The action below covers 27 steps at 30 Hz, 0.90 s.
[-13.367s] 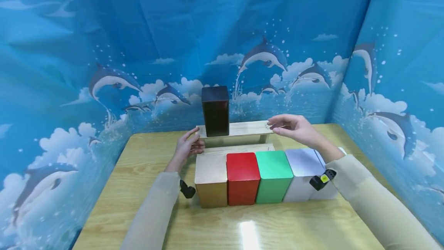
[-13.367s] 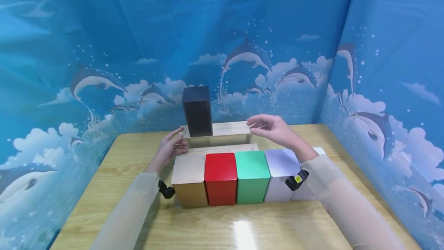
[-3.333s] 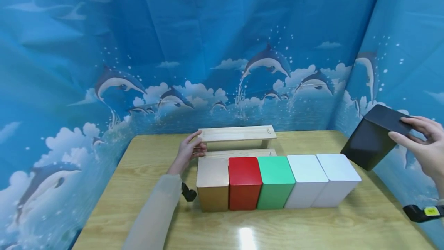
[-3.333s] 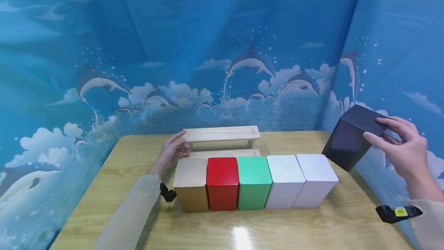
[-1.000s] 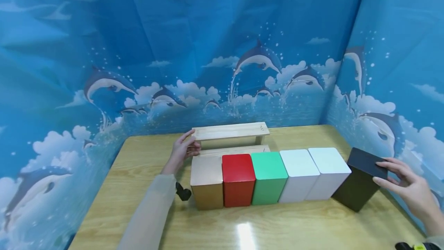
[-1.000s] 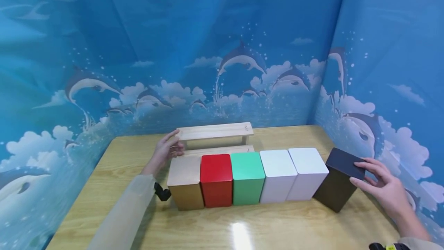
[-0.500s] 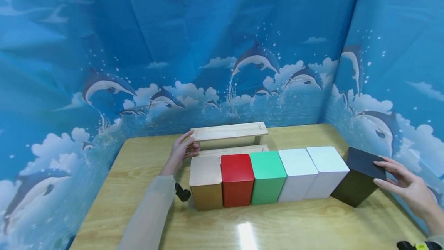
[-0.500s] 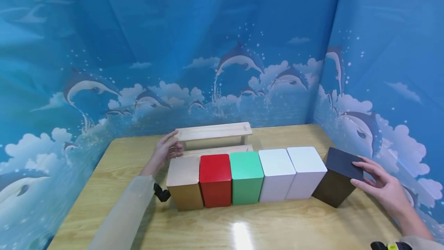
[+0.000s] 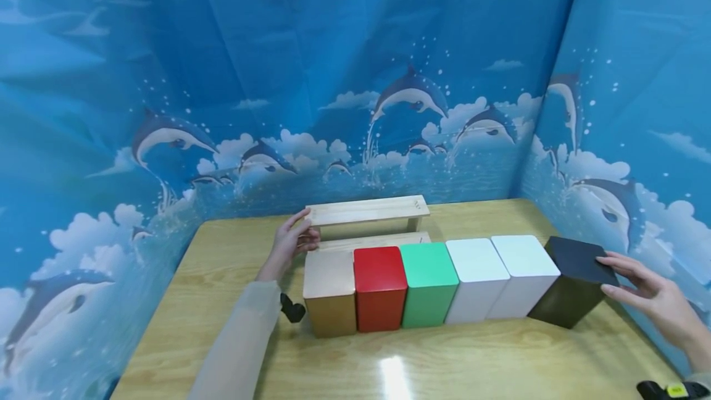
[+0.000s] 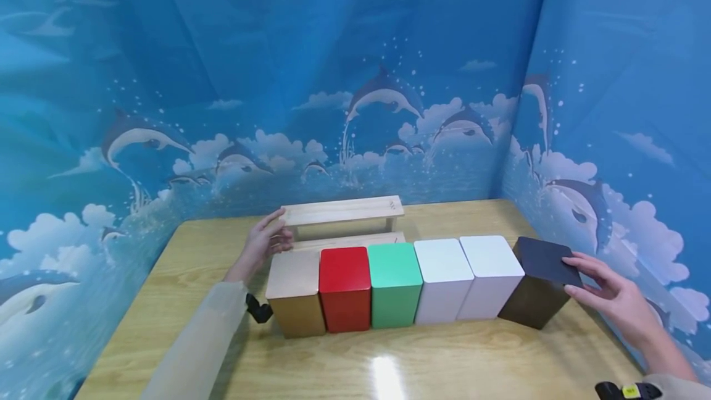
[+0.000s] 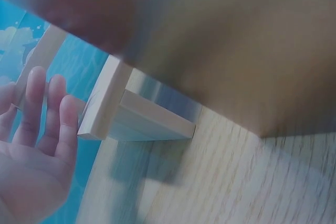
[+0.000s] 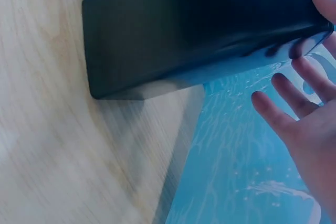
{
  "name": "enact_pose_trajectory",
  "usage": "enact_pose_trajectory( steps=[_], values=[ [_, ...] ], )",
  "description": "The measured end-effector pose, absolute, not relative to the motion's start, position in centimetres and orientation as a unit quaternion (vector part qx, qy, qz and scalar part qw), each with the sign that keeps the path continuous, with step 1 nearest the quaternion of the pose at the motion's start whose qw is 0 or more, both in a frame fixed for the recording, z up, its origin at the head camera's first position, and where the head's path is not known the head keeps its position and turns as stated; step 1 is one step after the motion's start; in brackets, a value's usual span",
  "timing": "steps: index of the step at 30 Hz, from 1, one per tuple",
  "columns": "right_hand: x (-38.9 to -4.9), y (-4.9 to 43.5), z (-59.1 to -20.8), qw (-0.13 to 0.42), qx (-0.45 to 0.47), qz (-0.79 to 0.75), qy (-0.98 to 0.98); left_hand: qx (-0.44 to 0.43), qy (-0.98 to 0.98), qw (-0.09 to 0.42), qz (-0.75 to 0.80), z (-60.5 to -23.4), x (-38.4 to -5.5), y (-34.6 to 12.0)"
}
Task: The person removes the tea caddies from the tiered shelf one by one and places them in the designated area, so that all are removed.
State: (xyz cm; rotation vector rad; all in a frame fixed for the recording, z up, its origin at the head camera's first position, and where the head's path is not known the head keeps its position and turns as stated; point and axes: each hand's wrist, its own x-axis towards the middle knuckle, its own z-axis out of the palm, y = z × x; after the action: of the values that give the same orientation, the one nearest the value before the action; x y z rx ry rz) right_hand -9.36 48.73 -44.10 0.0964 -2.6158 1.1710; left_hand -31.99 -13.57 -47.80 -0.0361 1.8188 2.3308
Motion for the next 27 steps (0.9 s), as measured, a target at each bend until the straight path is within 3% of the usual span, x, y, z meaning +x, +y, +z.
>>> enact_pose_trajectory(
  steps=[17, 27],
  values=[
    [-11.0, 49.1, -42.7, 0.096, 0.099, 0.407, -0.903, -0.020, 0.628, 0.133, 0.767, -46.0, -31.4, -13.3],
    [-11.4, 49.0, -42.4, 0.101, 0.119, 0.426, -0.891, -0.008, 0.653, 0.124, 0.747, -46.2, -31.2, -14.8]
  ],
)
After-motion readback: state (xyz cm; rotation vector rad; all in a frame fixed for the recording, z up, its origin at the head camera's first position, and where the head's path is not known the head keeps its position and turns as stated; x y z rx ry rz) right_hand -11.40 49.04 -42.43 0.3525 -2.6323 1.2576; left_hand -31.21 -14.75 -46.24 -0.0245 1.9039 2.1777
